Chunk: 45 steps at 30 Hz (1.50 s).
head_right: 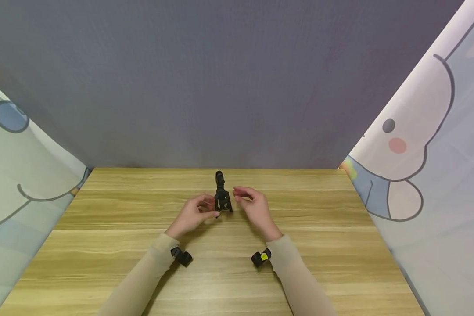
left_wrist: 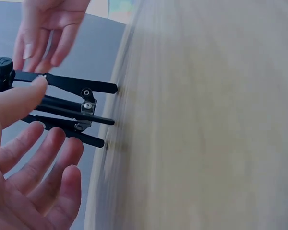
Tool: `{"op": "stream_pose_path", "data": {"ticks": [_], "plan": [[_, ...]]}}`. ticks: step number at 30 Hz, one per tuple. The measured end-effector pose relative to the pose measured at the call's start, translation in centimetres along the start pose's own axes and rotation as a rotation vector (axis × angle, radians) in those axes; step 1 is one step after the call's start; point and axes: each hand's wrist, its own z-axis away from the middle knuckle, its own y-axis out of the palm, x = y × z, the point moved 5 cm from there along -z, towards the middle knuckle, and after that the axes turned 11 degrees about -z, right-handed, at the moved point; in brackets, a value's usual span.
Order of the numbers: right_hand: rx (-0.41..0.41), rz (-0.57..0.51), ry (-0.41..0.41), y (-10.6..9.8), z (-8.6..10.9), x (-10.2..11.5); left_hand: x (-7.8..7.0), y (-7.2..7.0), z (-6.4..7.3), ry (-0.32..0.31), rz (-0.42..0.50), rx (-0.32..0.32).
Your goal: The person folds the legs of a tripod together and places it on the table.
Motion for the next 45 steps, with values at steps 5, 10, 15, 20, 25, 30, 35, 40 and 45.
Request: {"op": "stream_pose_path", "data": {"ticks": [5, 10, 15, 20, 25, 30, 35, 40, 45], "plan": [[0.013, 0.011, -0.049, 0.4, -0.1, 3.5, -0.2, 0.2, 0.2, 0.000, -0.045, 0.002], [0.024, -0.005, -0.063, 0.9, 0.0, 6.7, -0.6, 0.4, 0.4, -0.005, -0.054, 0.011], [0.039, -0.084, -0.095, 1.0, -0.7, 6.5, -0.6, 0.7, 0.3, -0.016, -0.078, 0.019], [0.080, -0.157, -0.168, 1.4, -1.3, 6.3, -0.5, 0.9, 0.1, -0.004, -0.117, 0.016], [0.128, -0.214, -0.206, 2.3, -1.5, 7.2, -0.4, 1.0, -0.1, -0.006, -0.146, 0.011], [0.130, -0.219, -0.198, 2.9, -1.5, 7.8, -0.6, 1.0, -0.3, -0.005, -0.153, 0.017], [0.121, -0.170, -0.201, 3.2, -1.8, 7.9, -0.8, 1.0, -0.5, -0.003, -0.190, -0.003], [0.106, -0.146, -0.199, 3.3, -2.0, 8.0, -0.8, 0.9, -0.5, -0.011, -0.187, -0.035], [0.071, -0.171, -0.206, 3.1, -2.1, 8.0, -0.6, 0.6, -0.6, -0.026, -0.157, -0.054]]}}
